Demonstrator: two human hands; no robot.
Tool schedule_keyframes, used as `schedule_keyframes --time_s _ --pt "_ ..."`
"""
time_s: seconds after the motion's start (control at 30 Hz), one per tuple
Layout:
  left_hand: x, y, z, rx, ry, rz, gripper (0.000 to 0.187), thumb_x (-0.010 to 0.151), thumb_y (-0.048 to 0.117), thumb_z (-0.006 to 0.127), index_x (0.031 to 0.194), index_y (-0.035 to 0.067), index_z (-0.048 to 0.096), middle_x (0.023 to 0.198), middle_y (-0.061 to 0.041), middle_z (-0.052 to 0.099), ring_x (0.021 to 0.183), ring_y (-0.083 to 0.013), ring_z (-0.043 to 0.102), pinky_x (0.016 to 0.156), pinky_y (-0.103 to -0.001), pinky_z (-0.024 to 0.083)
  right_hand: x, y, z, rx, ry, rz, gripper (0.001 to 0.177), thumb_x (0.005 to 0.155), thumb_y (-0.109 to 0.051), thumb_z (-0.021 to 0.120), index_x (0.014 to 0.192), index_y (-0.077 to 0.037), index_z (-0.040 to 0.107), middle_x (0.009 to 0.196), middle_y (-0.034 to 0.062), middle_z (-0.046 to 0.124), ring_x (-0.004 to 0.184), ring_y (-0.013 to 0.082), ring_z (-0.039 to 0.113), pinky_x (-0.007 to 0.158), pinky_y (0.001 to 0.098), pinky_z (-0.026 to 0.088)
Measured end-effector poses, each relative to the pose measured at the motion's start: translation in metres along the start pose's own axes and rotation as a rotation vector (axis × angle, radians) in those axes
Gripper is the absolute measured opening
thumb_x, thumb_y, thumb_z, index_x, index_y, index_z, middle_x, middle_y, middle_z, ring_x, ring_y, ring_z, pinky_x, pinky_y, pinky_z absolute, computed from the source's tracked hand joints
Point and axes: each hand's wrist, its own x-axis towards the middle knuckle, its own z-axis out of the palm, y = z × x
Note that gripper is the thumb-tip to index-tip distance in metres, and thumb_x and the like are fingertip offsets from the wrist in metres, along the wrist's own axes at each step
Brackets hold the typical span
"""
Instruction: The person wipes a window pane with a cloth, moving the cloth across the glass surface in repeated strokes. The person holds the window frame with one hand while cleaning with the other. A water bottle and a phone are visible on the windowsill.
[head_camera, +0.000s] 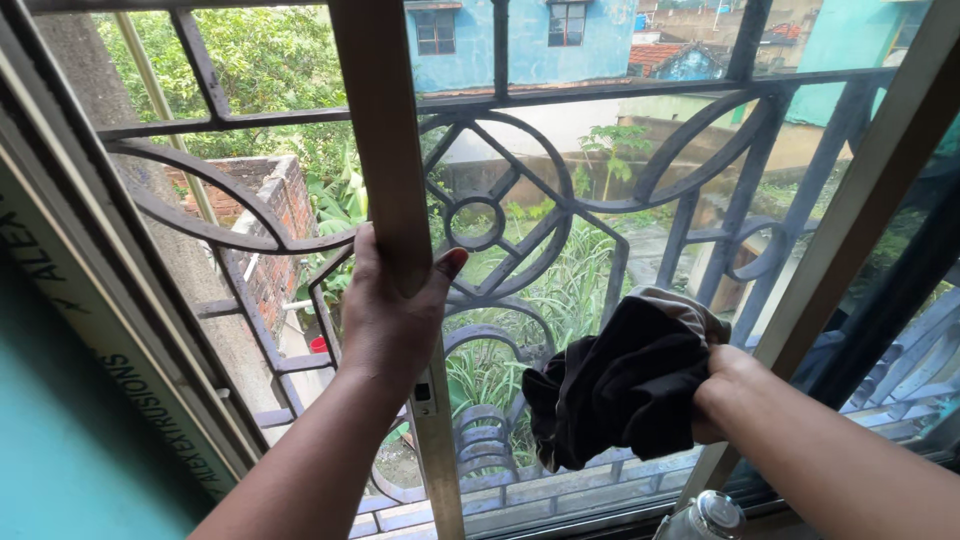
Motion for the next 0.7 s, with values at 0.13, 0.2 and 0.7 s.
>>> schedule_keyframes --time_s 0.13,0.2,0.7 --pt "-0.004 0.004 -0.005 -0.005 -0.051 -0.077 0.052 0.084 0.029 0.083 0.120 0.014 0.048 0.104 -0.006 0.073 0.095 -0.0182 0.071 0.083 -0.036 0.055 -0.013 0.000 0.010 0.104 0.000 0.003 0.030 0.102 -0.034 0.059 0.112 -0.008 0.069 0.106 0.0081 0.075 0.095 0.0224 0.074 0.087 0.0424 0.060" --pt "-0.010 0.004 -0.012 0.099 -0.093 -0.181 0.050 0.084 0.031 0.083 0.118 0.015 0.051 0.102 -0.006 0.073 0.096 -0.0188 0.071 0.084 -0.037 0.054 -0.023 -0.004 0.013 0.164 0.023 -0.034 0.029 0.101 -0.033 0.061 0.112 -0.008 0.069 0.107 0.0082 0.076 0.096 0.0218 0.074 0.088 0.0420 0.060" --pt "-0.017 -0.026 -0.019 0.086 -0.250 -0.173 0.045 0.085 0.035 0.081 0.116 0.011 0.057 0.102 -0.012 0.077 0.095 -0.0277 0.076 0.086 -0.040 0.057 -0.146 0.032 0.082 -0.449 0.342 -1.136 0.025 0.084 -0.027 0.088 0.103 -0.016 0.076 0.085 0.0062 0.075 0.077 0.0124 0.067 0.066 0.0312 0.050"
